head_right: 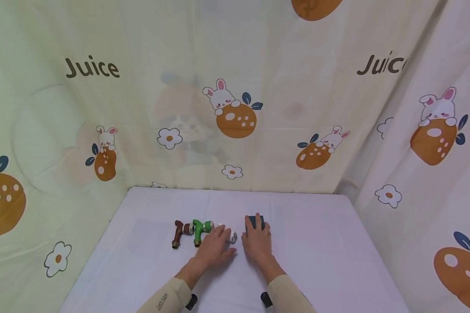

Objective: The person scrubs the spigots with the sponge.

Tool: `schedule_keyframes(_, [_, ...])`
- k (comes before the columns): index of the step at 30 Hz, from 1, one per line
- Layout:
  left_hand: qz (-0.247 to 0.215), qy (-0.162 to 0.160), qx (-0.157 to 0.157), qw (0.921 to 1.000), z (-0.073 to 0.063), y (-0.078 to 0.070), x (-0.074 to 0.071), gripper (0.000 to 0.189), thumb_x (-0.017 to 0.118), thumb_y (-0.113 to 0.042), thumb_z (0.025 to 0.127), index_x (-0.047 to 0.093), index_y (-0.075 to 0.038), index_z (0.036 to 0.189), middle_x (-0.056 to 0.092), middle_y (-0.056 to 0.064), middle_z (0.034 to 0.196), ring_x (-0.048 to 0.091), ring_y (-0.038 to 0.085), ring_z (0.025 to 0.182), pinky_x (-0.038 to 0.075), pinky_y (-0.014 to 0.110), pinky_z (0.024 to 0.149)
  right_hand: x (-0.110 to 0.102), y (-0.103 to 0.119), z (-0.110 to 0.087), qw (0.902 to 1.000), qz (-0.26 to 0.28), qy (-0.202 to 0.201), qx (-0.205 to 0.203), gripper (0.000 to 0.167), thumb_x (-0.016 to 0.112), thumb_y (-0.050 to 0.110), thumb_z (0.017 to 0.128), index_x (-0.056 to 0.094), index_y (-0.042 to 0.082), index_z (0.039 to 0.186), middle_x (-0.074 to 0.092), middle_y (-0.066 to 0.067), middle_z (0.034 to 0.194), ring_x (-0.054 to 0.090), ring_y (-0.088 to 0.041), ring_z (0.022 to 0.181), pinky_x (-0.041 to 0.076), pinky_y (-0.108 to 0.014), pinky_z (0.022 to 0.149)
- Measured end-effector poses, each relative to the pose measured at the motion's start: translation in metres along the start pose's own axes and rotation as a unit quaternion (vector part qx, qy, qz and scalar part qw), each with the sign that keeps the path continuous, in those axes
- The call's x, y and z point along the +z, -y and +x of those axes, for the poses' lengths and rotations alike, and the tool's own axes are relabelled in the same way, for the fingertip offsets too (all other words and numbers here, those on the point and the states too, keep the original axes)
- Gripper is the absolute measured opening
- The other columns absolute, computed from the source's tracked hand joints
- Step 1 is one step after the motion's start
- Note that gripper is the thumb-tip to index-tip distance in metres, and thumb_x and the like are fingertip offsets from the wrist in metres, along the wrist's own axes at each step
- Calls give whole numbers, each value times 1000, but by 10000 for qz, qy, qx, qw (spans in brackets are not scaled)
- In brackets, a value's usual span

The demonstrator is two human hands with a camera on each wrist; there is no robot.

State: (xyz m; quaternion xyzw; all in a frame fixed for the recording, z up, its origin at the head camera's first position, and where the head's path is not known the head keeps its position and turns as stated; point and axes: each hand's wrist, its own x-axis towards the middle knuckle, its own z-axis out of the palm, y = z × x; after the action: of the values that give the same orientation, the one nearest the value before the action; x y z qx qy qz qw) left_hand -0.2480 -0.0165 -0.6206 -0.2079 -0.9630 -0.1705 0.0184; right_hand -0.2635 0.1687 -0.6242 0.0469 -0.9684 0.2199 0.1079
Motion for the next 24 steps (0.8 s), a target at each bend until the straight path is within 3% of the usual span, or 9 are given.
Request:
schedule_keyframes(4, [-122, -435, 10, 9990, 1, -4, 3, 48, 73, -46, 95, 65, -14, 131, 61, 16, 130, 65, 30, 113, 57, 46, 92, -2, 1, 0, 10000, 62, 24, 8, 57, 66, 20, 96, 53, 8, 151, 33, -32, 161, 40, -66, 130, 43, -75, 100])
schedule_keyframes(8, [-203, -330, -469, 9981, 3, -10, 4, 52, 79, -52, 90, 65, -17, 126, 64, 12, 114, 63, 24, 95, 56, 41, 81, -1, 2, 1, 10000, 22, 41, 6, 58, 66, 21, 96, 53, 9, 151, 34, -32, 161, 41, -64, 131, 44, -74, 100])
schedule_keyframes(11, [-94, -313, -737, 9967, 3, -17, 3, 50, 82, -50, 87, 64, -17, 120, 66, 11, 104, 64, 25, 91, 56, 43, 80, -1, 5, 2, 10000, 31, -4, -51, 58, 67, 22, 95, 54, 9, 150, 35, -31, 160, 42, -62, 130, 45, -73, 99])
schedule_keyframes(16, [153, -315, -854, 9957, 5, -23, 0, 47, 84, -42, 87, 62, -14, 117, 67, 11, 99, 66, 28, 90, 57, 44, 80, -4, 6, 4, 9999, 115, -74, -80, 58, 67, 23, 97, 53, 11, 151, 34, -29, 161, 43, -62, 131, 45, -72, 100])
schedule_keyframes(24, [-461, -188, -907, 9946, 8, -22, -6, 59, 83, -34, 86, 55, -9, 132, 66, 15, 103, 67, 28, 87, 57, 42, 72, -11, 3, 5, 9994, 256, 205, 92, 59, 59, 25, 97, 50, 14, 154, 29, -26, 166, 39, -59, 137, 42, -71, 106])
